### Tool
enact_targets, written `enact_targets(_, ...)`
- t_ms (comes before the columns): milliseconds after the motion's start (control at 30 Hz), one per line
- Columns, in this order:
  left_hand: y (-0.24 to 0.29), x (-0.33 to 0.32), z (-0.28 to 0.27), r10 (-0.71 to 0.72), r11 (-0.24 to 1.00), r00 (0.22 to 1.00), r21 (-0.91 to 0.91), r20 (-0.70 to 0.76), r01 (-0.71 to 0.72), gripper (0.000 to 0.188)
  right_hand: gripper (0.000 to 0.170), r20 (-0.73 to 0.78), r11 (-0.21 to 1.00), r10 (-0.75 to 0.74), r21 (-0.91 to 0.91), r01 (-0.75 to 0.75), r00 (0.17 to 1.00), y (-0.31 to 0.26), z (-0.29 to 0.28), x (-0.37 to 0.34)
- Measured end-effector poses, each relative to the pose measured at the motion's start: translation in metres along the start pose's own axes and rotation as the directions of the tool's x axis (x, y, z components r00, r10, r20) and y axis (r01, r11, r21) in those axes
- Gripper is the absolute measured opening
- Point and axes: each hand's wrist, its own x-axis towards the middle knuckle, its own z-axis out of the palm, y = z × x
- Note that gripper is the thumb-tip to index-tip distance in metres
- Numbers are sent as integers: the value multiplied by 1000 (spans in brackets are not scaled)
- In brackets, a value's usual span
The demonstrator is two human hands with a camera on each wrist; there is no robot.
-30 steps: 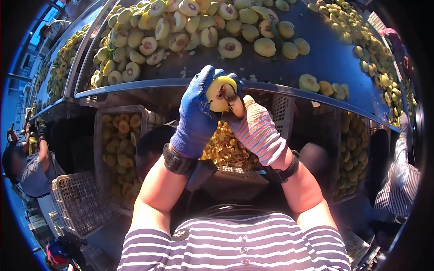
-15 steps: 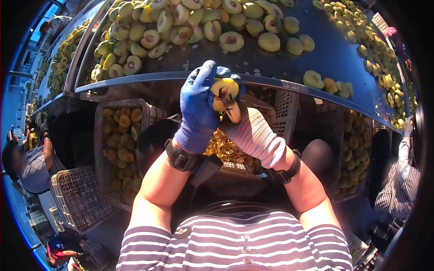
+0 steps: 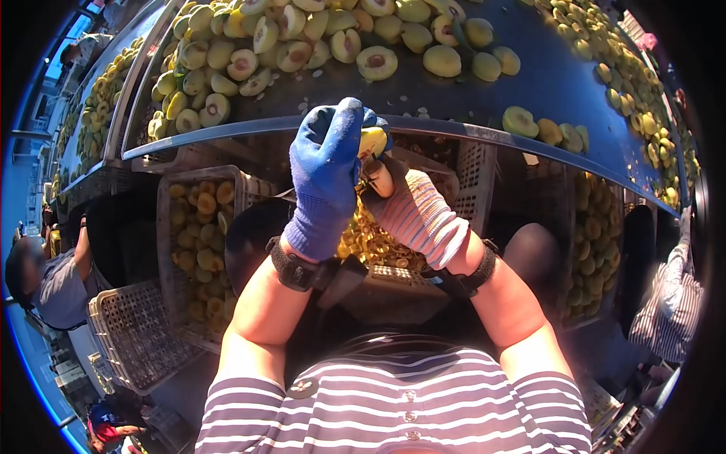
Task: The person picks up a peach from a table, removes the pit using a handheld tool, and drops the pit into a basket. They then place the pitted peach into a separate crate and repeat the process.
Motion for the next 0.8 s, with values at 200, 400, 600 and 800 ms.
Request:
enact_targets(200,-14,-4,-20,168,917,961,324,219,-234,40,42,136,988,46,142,-65,990,-6,-10,9)
enact_targets(400,-27,6,-39,219,890,875,280,432,-361,34,27,551,631,290,505,-589,783,-41,-62,12)
enact_targets(600,-13,8,-25,132,976,951,132,280,-174,23,21,477,540,382,579,-610,791,-26,-37,6)
enact_targets(800,0,6,-8,-218,969,968,148,120,200,25,16,678,183,299,649,-738,671,-22,-31,-10)
